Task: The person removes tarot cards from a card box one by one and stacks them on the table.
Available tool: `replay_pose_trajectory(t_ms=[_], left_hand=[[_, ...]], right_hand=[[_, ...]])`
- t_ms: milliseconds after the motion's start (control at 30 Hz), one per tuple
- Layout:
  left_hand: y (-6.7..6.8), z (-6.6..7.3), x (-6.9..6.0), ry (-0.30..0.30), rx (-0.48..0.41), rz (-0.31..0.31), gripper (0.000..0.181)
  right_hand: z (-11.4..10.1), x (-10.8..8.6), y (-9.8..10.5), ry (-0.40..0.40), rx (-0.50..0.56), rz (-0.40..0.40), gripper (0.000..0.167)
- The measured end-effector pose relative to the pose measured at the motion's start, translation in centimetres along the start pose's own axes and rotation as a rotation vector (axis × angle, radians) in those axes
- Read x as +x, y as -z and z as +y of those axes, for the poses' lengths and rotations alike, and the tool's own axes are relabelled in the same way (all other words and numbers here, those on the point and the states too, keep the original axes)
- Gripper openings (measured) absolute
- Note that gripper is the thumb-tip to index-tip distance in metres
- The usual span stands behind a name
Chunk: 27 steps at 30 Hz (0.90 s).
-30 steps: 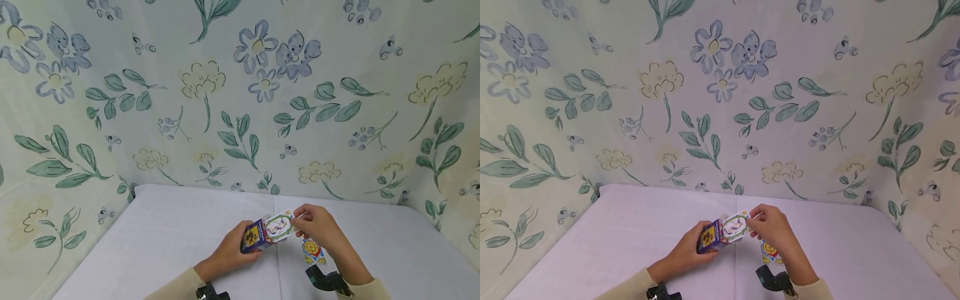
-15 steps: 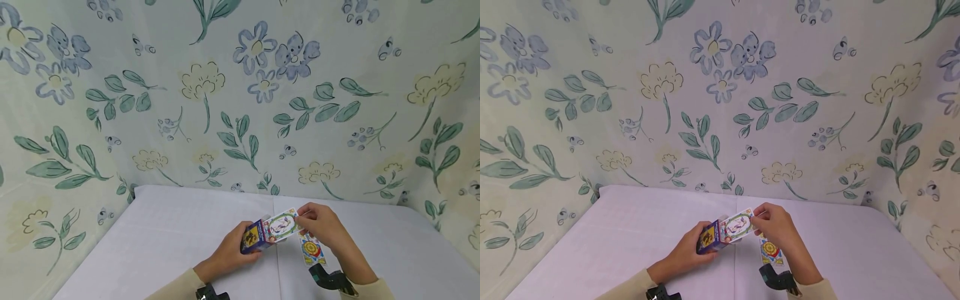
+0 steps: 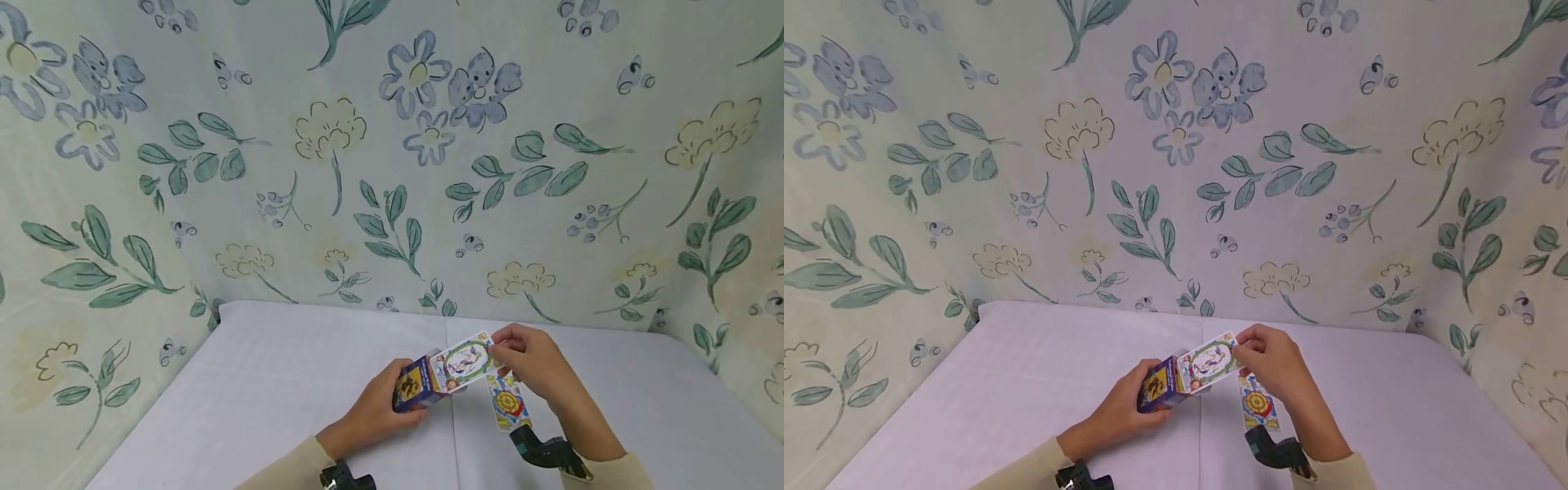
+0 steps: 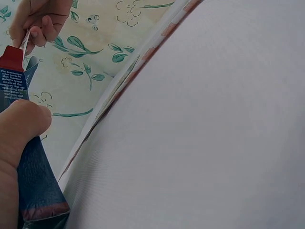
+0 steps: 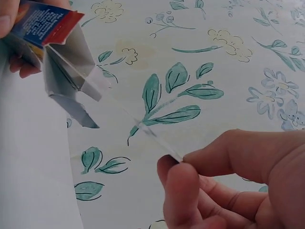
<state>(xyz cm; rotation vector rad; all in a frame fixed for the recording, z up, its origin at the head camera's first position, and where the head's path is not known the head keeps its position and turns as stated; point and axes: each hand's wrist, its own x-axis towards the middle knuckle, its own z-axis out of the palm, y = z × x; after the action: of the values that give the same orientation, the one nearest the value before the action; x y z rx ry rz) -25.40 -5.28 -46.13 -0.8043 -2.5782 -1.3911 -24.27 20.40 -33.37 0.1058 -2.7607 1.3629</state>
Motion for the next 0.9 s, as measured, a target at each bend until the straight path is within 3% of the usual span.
replay_pose_trajectory(t_ms=[733,900], left_hand=[[0.1,0.3,0.2,0.021,0.021,-0.004,0.071],[0.1,0.2,0.1,0.011,0.024,-0.007,0.071]], right_hand=[[0.3,0.3,1.5,0.046,0.052,0.015,0.027],[0.4,0.2,1.7,0.019,0.050,0.022,0.029]])
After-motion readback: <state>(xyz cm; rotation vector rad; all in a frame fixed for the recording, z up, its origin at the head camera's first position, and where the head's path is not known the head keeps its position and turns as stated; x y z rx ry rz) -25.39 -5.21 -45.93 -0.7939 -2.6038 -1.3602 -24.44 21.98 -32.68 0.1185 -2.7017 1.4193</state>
